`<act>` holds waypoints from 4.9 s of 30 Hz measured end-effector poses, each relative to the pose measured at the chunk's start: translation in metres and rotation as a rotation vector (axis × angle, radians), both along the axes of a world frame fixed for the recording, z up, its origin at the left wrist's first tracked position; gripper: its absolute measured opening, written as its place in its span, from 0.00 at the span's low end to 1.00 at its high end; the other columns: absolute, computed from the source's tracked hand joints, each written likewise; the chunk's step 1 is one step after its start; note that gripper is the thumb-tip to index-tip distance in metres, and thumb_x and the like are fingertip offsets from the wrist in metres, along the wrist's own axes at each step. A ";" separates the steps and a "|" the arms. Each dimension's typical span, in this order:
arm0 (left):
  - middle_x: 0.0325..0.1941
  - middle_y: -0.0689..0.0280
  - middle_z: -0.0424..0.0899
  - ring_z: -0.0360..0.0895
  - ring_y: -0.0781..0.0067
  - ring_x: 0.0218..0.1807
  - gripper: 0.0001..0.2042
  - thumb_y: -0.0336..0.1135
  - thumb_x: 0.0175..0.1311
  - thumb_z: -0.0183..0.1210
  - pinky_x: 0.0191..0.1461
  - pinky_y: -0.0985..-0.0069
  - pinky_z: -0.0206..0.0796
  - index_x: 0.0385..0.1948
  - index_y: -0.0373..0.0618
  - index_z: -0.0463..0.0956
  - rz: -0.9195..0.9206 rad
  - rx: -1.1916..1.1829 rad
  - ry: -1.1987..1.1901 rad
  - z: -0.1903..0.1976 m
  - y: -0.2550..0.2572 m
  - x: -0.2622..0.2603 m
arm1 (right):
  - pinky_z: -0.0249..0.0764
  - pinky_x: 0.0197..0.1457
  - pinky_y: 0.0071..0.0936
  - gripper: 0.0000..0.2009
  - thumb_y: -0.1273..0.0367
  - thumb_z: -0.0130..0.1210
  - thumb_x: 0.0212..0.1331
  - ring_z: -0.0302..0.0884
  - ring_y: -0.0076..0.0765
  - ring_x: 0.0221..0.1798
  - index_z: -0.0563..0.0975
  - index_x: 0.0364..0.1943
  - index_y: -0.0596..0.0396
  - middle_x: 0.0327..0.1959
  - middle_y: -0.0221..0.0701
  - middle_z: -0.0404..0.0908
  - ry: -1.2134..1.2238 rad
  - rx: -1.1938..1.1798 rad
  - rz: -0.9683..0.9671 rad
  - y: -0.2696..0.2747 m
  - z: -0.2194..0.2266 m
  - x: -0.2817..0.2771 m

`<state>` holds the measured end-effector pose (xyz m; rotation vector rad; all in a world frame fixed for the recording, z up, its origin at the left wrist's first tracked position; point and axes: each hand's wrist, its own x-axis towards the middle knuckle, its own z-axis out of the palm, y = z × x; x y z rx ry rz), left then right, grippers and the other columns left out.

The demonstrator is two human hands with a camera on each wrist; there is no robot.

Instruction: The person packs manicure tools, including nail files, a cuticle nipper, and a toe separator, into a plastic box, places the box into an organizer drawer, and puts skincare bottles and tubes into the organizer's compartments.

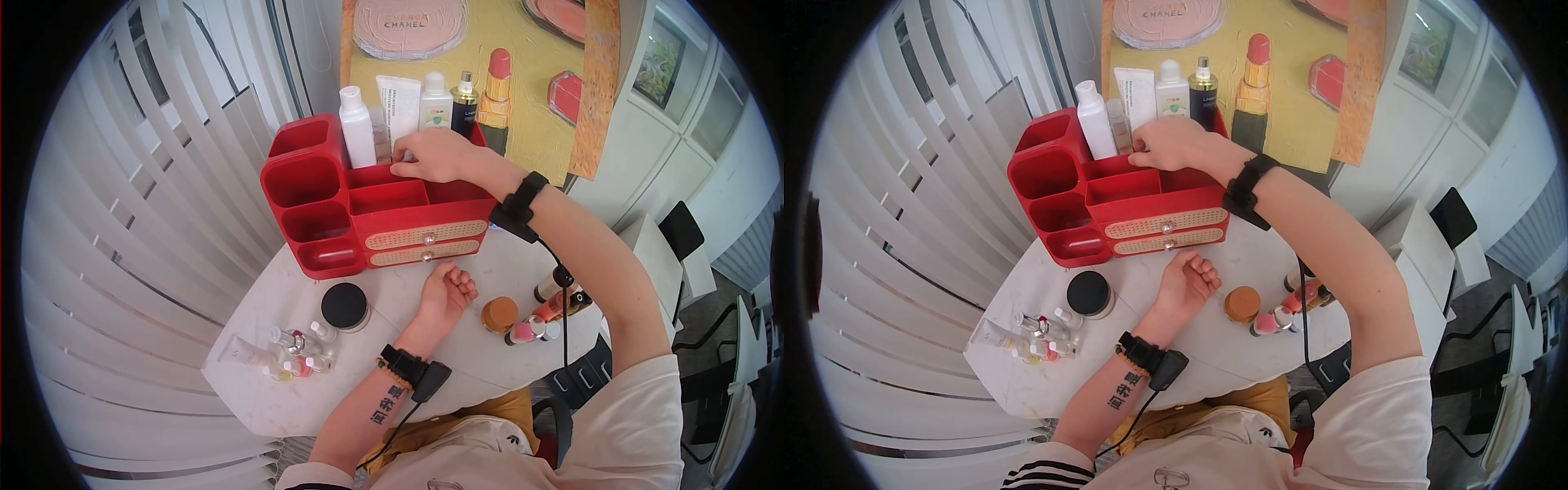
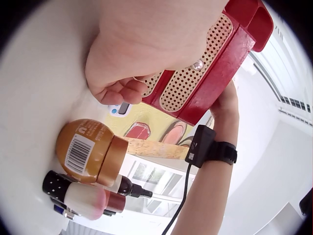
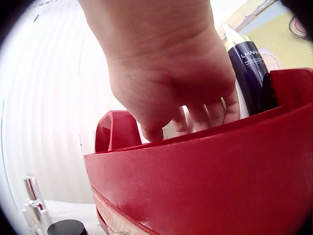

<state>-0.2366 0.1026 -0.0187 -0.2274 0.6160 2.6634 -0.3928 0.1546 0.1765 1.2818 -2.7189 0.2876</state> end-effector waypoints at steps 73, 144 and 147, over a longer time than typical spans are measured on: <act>0.23 0.68 0.72 0.72 0.70 0.31 0.16 0.41 0.72 0.50 0.40 0.70 0.66 0.20 0.53 0.62 0.035 0.045 -0.058 -0.008 0.010 -0.004 | 0.44 0.18 0.20 0.17 0.79 0.54 0.61 0.48 0.18 0.16 0.85 0.44 0.37 0.18 0.17 0.50 0.065 -0.585 0.998 0.019 0.056 0.288; 0.33 0.66 0.68 0.66 0.67 0.38 0.05 0.36 0.63 0.46 0.50 0.66 0.63 0.31 0.47 0.65 0.033 0.121 -0.048 0.005 -0.003 0.003 | 0.71 0.19 0.32 0.08 0.66 0.61 0.44 0.79 0.34 0.17 0.79 0.14 0.50 0.13 0.27 0.78 -0.053 -0.767 1.021 -0.001 -0.039 0.299; 0.34 0.66 0.68 0.67 0.67 0.39 0.04 0.32 0.60 0.48 0.51 0.67 0.64 0.33 0.46 0.67 0.036 0.132 -0.025 0.005 -0.002 0.004 | 0.71 0.20 0.31 0.08 0.66 0.61 0.45 0.80 0.34 0.18 0.79 0.14 0.50 0.13 0.27 0.78 -0.046 -0.755 1.016 0.001 -0.036 0.299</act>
